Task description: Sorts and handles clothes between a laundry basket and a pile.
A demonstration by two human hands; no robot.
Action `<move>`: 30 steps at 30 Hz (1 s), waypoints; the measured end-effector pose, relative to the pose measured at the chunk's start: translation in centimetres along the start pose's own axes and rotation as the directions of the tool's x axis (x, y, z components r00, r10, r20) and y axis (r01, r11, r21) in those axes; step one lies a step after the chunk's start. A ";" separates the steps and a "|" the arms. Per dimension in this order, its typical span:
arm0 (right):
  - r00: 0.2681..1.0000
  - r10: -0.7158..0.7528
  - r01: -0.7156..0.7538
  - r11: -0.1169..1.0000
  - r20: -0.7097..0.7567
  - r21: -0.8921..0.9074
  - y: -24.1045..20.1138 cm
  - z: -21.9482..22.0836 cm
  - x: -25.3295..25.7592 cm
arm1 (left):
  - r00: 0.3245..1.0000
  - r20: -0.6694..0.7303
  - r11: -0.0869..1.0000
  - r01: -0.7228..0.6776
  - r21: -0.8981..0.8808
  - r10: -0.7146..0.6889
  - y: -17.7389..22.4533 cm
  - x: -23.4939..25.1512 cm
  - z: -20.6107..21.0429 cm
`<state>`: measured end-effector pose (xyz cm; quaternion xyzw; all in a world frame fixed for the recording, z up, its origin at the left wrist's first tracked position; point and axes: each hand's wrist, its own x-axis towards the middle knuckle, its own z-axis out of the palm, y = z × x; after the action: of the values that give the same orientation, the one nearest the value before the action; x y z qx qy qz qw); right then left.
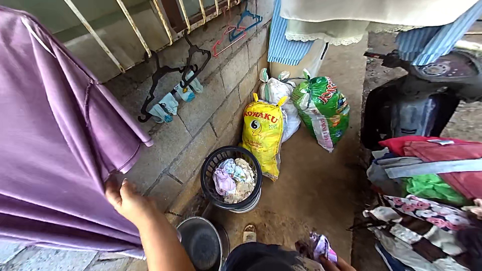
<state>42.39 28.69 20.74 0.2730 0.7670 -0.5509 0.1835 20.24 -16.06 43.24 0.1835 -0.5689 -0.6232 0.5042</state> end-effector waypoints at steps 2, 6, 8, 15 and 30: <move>1.000 0.011 -0.011 1.000 -0.002 0.012 0.2 0.0 -0.2 | 0.991 0.098 0.996 0.088 0.029 -0.091 -0.4 -1.0 0.7; 1.000 0.017 -0.017 0.999 0.002 0.041 0.4 -0.1 -0.4 | 0.952 0.249 0.981 0.149 0.122 -0.176 -1.5 -2.5 1.8; 1.000 0.014 -0.014 0.999 0.004 0.042 0.8 -0.2 -0.4 | 0.940 0.282 0.974 0.151 0.169 -0.195 -1.7 -3.0 2.2; 0.998 0.017 -0.006 0.985 -0.062 0.175 1.6 -0.4 -0.4 | 0.890 0.390 0.960 0.153 0.233 -0.237 -2.0 -4.3 3.0; 0.783 -0.174 0.529 0.691 -0.597 0.493 -6.2 -16.7 -5.9 | 0.601 0.692 0.891 0.076 0.449 -0.400 -5.3 -8.7 4.7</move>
<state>43.51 41.65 34.21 0.2940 0.5919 -0.7105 -0.2417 17.88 -7.12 36.82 0.0686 -0.8056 -0.5831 0.0792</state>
